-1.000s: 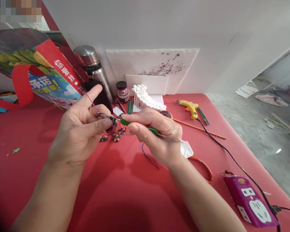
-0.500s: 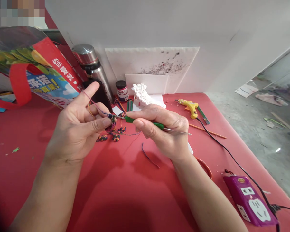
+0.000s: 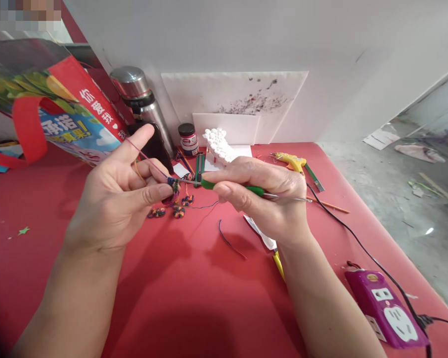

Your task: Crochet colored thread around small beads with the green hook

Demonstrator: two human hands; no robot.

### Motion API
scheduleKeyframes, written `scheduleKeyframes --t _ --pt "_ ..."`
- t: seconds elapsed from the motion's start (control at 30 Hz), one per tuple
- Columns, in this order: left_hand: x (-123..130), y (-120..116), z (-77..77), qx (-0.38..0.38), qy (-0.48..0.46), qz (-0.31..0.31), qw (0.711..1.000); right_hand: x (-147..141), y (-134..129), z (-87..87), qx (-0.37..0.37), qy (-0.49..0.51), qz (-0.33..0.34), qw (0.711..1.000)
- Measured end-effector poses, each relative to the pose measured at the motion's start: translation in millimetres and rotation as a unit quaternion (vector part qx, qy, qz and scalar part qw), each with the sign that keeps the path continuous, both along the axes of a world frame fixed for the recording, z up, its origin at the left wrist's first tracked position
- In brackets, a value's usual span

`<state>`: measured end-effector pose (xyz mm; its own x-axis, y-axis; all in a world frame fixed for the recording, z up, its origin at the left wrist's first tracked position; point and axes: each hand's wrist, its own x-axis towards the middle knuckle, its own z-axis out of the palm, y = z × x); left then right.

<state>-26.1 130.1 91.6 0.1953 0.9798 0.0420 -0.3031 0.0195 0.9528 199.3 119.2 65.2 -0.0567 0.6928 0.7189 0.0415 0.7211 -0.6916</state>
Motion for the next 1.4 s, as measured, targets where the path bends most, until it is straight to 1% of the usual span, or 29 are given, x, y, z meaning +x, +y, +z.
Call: scheduleKeyframes --t 0.2,0.43,0.6,0.8,0.97,1.1,1.4 --pt "-1.3 -0.5 0.4 -0.001 0.012 -0.006 1.0 4.8 1.2 2.5 0.028 -0.008 0.023 0.999" --pt "-3.6 0.4 1.7 0.007 0.033 -0.011 0.999 9.2 -1.8 7.4 0.022 -0.026 0.01 0.999" --pt "-4.9 -0.1 3.2 0.003 0.043 -0.02 0.999 10.6 -3.0 9.3 0.034 -0.034 0.022 0.999" --pt "-5.5 1.6 1.7 -0.001 0.037 -0.027 0.999 12.3 -3.5 8.4 0.04 -0.059 -0.003 0.997" --pt "-5.7 2.9 -1.3 0.007 0.036 -0.029 0.999 12.2 -4.7 11.8 0.051 -0.065 0.002 0.997" --pt "-7.8 2.7 -2.0 0.011 0.036 -0.036 0.999 12.7 -5.9 13.7 0.061 -0.049 0.017 0.997" --pt "-9.1 2.7 -0.5 0.011 0.046 -0.052 0.998 18.5 -4.7 13.5 0.046 -0.062 0.036 0.996"
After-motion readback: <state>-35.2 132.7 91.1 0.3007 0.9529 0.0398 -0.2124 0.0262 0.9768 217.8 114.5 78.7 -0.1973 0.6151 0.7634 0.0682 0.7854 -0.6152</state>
